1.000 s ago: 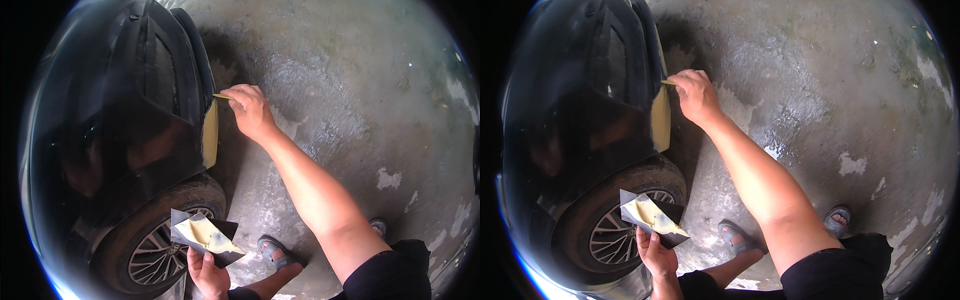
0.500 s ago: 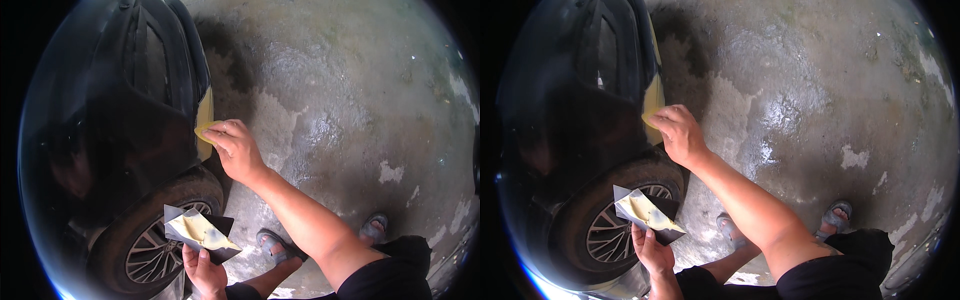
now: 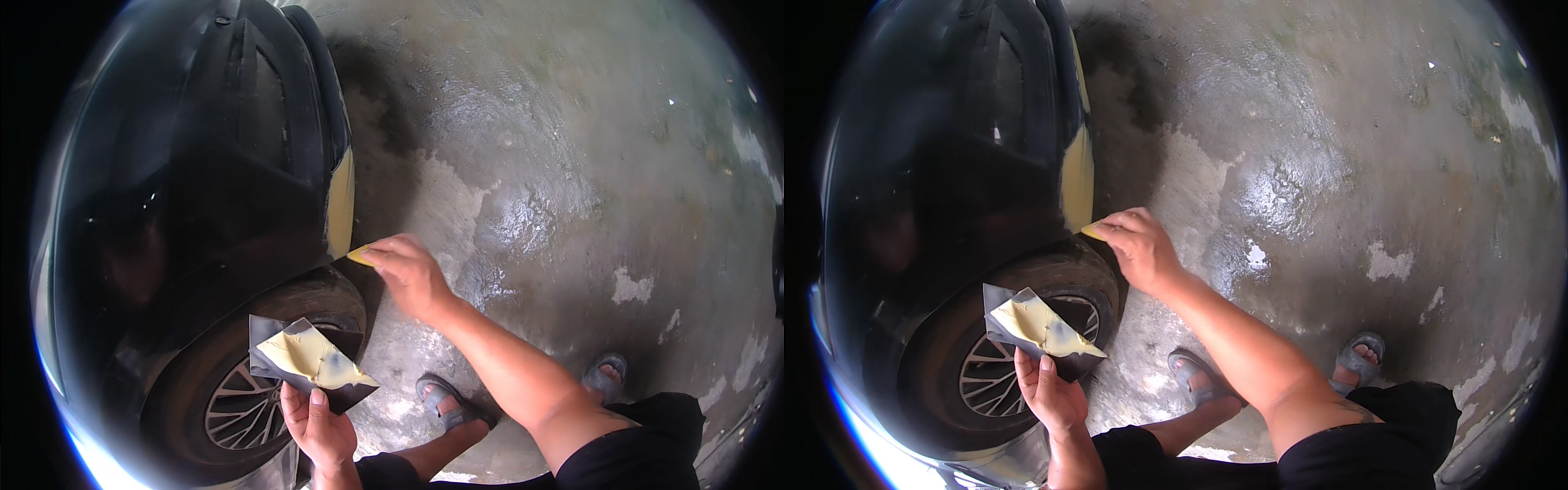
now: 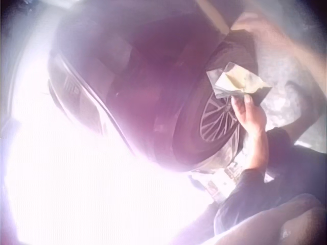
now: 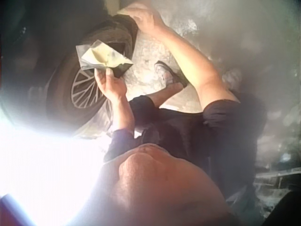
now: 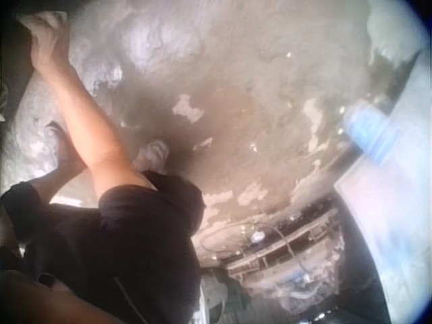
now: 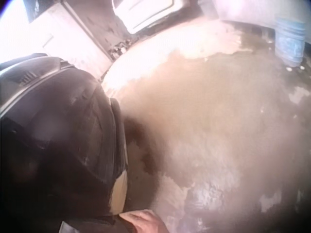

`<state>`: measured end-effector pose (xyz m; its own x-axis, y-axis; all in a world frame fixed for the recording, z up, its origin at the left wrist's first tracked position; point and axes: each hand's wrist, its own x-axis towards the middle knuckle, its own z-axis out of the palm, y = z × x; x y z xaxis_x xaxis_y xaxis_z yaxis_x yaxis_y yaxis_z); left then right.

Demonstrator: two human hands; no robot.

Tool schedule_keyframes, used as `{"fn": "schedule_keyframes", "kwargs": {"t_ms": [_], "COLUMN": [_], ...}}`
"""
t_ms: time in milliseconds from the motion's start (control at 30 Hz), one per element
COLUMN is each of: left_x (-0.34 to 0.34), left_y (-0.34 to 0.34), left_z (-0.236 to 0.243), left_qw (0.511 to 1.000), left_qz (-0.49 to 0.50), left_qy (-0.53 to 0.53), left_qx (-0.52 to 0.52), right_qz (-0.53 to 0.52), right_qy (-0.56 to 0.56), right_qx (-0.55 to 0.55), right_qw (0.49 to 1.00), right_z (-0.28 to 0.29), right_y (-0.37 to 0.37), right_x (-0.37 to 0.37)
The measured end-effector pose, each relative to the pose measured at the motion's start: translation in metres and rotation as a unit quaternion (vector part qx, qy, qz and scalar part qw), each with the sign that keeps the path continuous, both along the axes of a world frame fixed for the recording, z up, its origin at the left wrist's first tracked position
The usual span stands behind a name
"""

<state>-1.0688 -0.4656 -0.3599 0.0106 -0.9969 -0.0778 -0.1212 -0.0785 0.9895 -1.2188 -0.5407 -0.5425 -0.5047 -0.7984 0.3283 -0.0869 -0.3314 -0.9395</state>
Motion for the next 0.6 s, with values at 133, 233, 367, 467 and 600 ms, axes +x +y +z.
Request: {"fn": "schedule_keyframes", "kwargs": {"t_ms": [133, 233, 367, 467, 600], "left_x": [-0.029, -0.046, -0.061, -0.067, -0.076], "left_y": [-0.022, -0.035, -0.039, -0.039, -0.046], "left_z": [0.013, 0.021, 0.025, 0.025, 0.031], "left_qw": [0.998, 0.995, 0.994, 0.992, 0.990], "left_qz": [-0.054, -0.072, -0.103, -0.115, -0.132], "left_qy": [-0.017, -0.043, -0.027, -0.028, -0.017], "left_qx": [-0.028, -0.045, -0.041, -0.051, -0.049], "right_qz": [-0.013, -0.039, -0.041, -0.011, 0.035], "right_qy": [0.094, 0.179, 0.225, 0.236, 0.241], "right_qx": [-0.018, -0.083, -0.114, -0.120, -0.116], "right_qw": [0.995, 0.980, 0.967, 0.964, 0.963], "right_z": [0.030, 0.064, 0.100, 0.112, 0.099], "right_y": [0.018, 0.028, 0.042, 0.048, 0.055], "right_x": [-0.062, -0.086, -0.098, -0.093, -0.085]}}
